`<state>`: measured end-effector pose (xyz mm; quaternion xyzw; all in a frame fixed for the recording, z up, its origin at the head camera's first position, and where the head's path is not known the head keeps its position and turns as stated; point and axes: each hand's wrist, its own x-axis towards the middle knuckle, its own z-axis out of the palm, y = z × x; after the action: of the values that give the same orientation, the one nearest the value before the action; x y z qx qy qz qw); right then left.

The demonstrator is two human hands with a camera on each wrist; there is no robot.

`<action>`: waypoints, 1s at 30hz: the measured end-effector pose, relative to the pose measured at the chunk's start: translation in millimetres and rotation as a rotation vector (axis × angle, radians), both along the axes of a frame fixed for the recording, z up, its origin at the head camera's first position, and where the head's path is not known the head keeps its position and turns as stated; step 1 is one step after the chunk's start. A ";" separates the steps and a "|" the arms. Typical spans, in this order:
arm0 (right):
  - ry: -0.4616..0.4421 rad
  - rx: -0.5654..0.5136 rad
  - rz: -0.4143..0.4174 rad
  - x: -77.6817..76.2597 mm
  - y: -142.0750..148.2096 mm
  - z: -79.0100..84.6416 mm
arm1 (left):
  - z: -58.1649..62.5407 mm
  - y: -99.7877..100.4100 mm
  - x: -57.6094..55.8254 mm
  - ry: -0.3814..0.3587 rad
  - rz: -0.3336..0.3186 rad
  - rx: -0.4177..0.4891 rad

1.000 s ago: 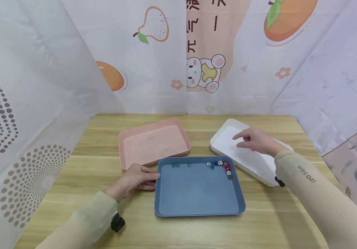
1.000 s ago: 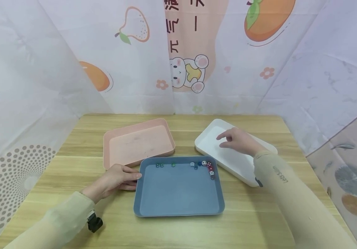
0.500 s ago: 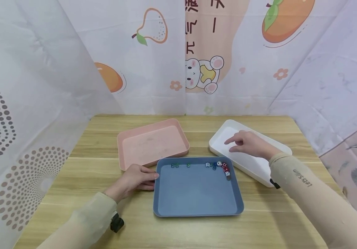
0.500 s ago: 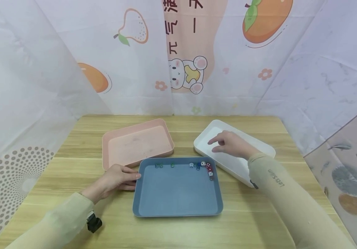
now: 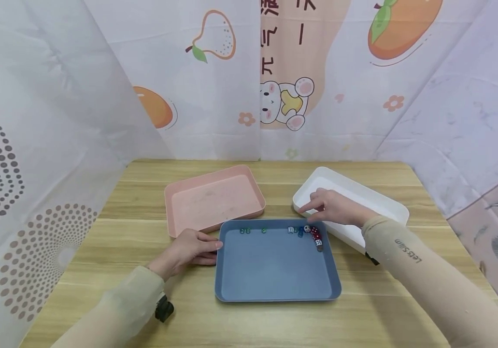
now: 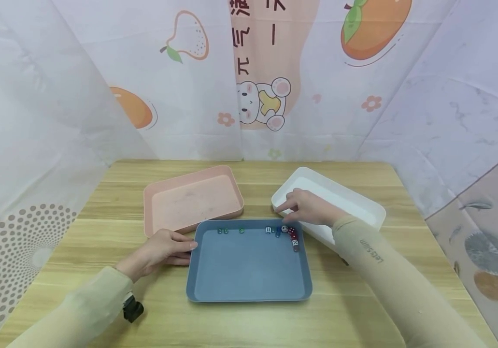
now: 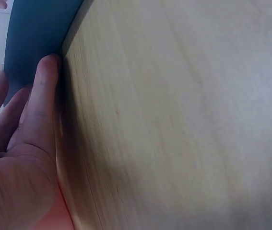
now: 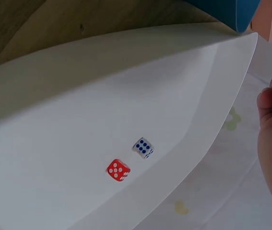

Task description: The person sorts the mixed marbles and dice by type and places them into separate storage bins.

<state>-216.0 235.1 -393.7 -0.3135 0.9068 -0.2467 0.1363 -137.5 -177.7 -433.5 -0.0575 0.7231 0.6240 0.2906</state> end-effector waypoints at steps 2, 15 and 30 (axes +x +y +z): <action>0.011 0.001 0.022 0.7 -3.5 -1.5 | -0.2 0.8 -0.1 -0.003 -0.001 -0.003; 0.109 -0.006 0.134 2.8 -18.2 -12.6 | -1.1 2.1 -1.1 -0.011 -0.011 0.007; 0.190 0.003 0.188 3.5 -28.8 -21.6 | -2.3 0.5 -2.5 -0.027 -0.006 0.003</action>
<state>-212.6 206.3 -415.4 -0.4189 0.8826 -0.2006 0.0727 -140.0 -177.3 -435.8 -0.0633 0.7183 0.6234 0.3021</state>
